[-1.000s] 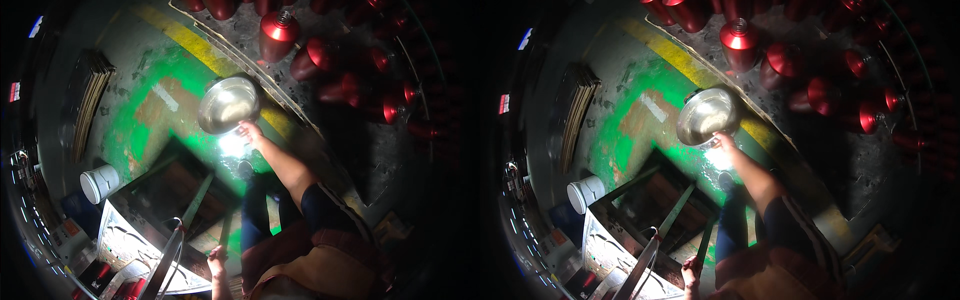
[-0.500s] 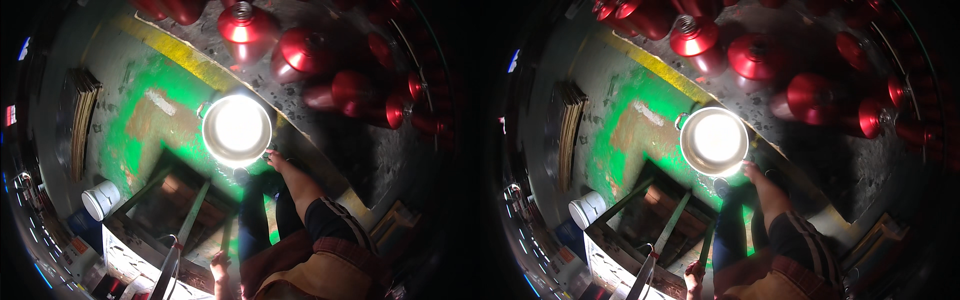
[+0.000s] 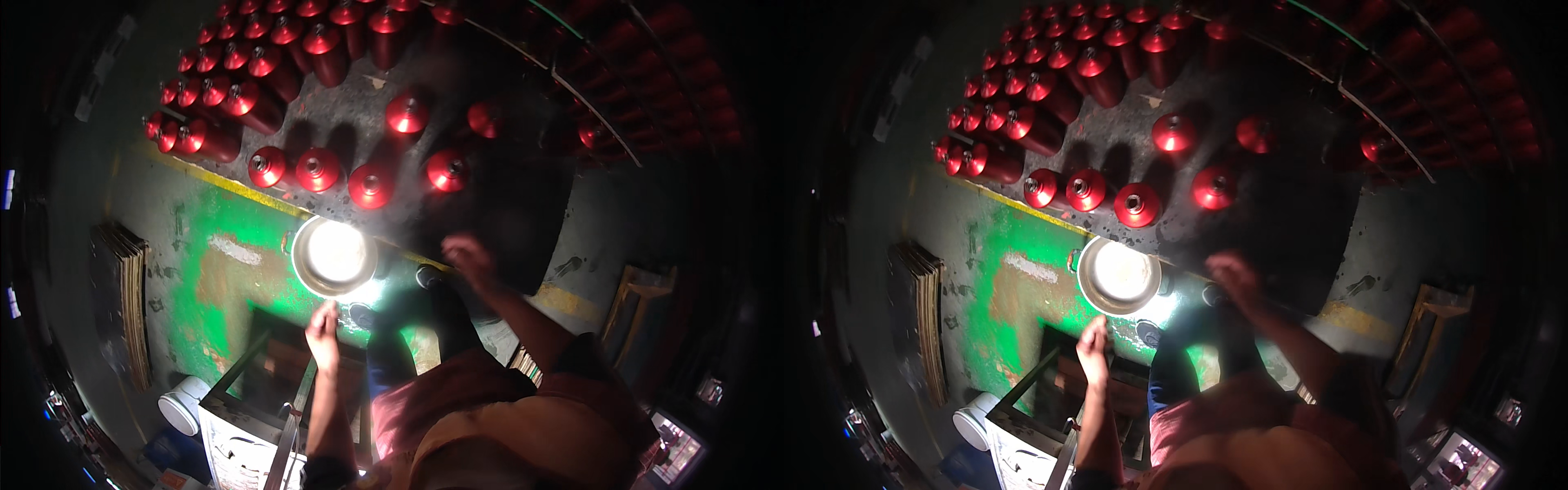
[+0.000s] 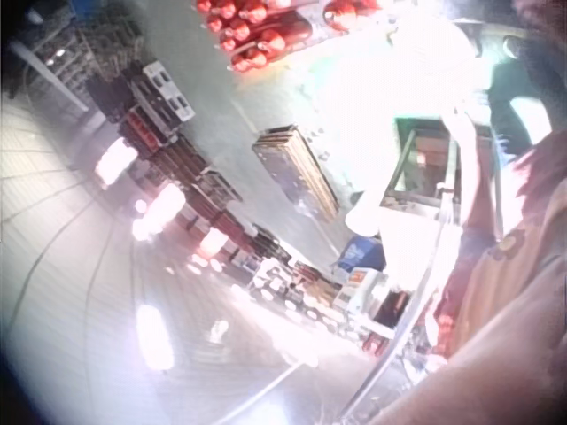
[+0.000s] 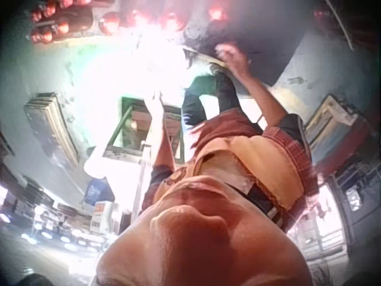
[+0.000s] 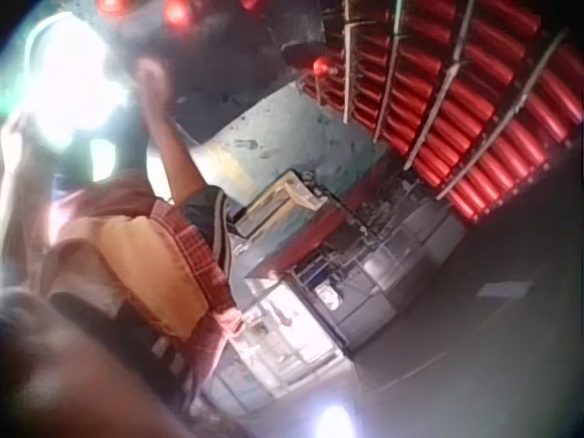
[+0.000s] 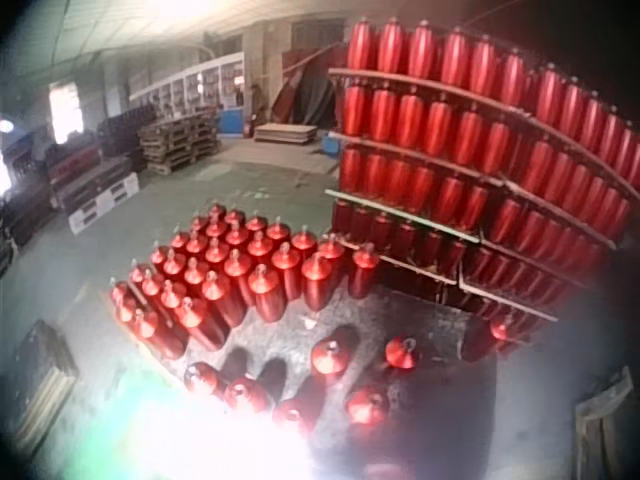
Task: The person repeatedly picks red cylindrical cans from a tray, dips their open ends into a metal bowl, and places them upright on a nearby rack. The person also carries the bowl to a sink area and returns to continue the filling and stacking process.
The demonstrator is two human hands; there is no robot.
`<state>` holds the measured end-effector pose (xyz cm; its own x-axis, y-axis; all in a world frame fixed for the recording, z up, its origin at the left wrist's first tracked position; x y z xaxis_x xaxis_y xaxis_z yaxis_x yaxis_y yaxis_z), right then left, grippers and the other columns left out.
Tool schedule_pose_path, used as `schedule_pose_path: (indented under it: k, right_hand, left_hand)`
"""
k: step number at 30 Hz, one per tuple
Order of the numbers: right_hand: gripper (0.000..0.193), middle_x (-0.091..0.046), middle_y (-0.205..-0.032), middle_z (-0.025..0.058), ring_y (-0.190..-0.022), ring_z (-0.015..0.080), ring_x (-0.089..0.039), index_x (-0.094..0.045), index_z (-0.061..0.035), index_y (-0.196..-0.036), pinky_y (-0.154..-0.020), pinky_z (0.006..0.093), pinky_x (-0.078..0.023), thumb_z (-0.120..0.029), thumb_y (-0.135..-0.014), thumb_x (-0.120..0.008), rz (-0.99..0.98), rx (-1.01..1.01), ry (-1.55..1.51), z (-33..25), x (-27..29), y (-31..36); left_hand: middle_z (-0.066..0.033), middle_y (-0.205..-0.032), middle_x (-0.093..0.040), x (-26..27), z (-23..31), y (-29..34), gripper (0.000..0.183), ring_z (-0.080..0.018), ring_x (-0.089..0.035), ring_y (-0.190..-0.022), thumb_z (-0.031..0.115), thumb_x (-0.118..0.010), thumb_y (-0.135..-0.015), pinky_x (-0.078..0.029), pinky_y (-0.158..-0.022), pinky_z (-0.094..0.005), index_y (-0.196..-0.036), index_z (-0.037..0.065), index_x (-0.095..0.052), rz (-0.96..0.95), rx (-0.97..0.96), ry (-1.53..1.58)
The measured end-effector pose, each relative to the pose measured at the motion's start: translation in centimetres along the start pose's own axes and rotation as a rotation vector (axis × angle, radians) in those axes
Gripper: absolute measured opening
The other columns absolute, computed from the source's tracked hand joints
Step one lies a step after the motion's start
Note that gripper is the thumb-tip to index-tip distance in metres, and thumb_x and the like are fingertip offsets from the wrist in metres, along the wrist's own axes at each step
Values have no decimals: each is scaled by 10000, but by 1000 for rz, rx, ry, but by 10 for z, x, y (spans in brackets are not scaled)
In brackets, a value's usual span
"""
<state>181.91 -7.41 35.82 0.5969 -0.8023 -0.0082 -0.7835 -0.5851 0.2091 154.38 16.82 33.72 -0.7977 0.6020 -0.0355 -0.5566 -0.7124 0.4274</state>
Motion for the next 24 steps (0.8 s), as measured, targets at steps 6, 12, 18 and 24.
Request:
schedule_pose_path:
  k: [6,12,18,24]
  right_hand:
    - [309,-612,-1149,90,-1093,227,-583,-668,-81,-1080,-946,330,-457,-46,-779,-728,183,606,566,-172,27,-100]
    - [254,-612,-1041,96,-974,245,-622,-680,-69,-1018,-828,331,-506,-60,-772,-740,-52,642,323,-133,-15,-153]
    - [491,-521,-807,-71,-688,20,-433,-575,-52,-1237,-648,168,-387,-34,-785,-767,211,429,-76,-112,49,-143]
    - [493,-693,-940,76,-848,156,-667,-583,-99,-1231,-765,293,-532,-163,-783,-780,332,121,75,-96,102,-182]
  left_hand:
    - [-67,-1099,-633,-164,177,-105,187,-188,-575,-1043,57,-688,-853,-461,-880,-279,-1039,42,-700,0,-665,-310]
    - [-67,-1051,-668,-243,188,-140,180,-207,-648,-894,65,-732,-798,-519,-759,-296,-976,88,-730,63,-795,-445]
    - [70,-756,-502,-234,173,-157,445,-41,-472,-690,-27,-697,-822,-451,-724,-192,-1243,55,-580,-19,-581,-67]
    - [-133,-1011,-687,-297,198,-182,606,-191,-646,-872,219,-775,-801,-508,-835,-351,-1333,74,-524,-123,-546,-583]
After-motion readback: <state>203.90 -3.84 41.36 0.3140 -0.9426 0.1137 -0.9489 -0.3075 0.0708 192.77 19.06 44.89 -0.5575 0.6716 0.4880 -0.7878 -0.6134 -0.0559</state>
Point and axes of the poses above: each hand's wrist, its own y-axis away from the middle knuckle, its own x-axis out of the back of the hand, z = x × y, the point moved 8 cm from there along -y, towards the middle knuckle
